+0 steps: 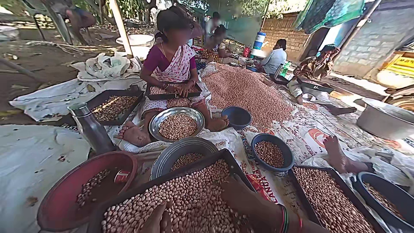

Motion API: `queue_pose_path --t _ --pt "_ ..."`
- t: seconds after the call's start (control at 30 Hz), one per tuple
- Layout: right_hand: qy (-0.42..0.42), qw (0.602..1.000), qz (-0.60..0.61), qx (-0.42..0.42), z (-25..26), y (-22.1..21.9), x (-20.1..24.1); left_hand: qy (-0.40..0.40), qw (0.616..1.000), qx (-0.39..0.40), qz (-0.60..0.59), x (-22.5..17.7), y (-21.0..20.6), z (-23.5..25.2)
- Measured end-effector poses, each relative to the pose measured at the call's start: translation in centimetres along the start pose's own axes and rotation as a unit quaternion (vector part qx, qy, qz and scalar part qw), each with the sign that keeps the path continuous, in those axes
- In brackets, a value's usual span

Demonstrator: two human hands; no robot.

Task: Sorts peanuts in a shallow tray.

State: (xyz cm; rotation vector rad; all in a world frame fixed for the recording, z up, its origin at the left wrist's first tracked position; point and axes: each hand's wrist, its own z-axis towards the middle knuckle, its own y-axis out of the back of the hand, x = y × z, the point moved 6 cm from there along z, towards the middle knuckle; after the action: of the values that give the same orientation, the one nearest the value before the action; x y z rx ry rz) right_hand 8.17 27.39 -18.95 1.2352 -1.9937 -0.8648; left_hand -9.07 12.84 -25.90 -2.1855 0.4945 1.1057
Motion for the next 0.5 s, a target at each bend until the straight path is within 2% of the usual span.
queue_pose_path --t 0.1,0.13,0.17,0.2,0.27,0.33,0.37,0.43,0.5 --pt "0.145 0.989 0.036 0.009 -1.5 -2.0 2.9 0.025 0.999 -0.035 0.005 -0.1 -0.7 -0.8" --pt "0.175 0.982 0.071 0.032 -2.1 -3.3 4.1 0.030 0.999 -0.040 0.010 -0.1 -0.8 -0.9" --pt "0.168 0.979 0.095 0.072 -2.4 -4.0 4.6 0.033 0.999 -0.039 0.015 0.0 -1.0 -0.9" --pt "0.134 0.982 0.088 0.098 -2.3 -4.1 4.3 0.038 0.999 -0.033 0.018 0.1 -1.2 -1.0" --pt "-0.008 0.995 0.048 0.083 -1.4 -2.0 1.4 0.046 0.998 -0.022 0.025 0.4 -1.5 -1.1" --pt "-0.152 0.987 0.044 -0.012 -0.8 1.7 -1.9 0.043 0.998 -0.005 0.039 0.6 -1.7 -1.1" --pt "-0.186 0.979 0.062 -0.060 -0.6 3.1 -3.2 0.043 0.998 -0.002 0.041 0.6 -1.7 -1.0" --pt "-0.192 0.970 0.097 -0.117 0.0 4.7 -4.6 0.041 0.998 0.003 0.038 0.7 -1.7 -0.8" --pt "-0.178 0.973 0.091 -0.119 1.4 4.7 -4.8 0.039 0.999 0.010 0.033 0.8 -1.7 -0.7"
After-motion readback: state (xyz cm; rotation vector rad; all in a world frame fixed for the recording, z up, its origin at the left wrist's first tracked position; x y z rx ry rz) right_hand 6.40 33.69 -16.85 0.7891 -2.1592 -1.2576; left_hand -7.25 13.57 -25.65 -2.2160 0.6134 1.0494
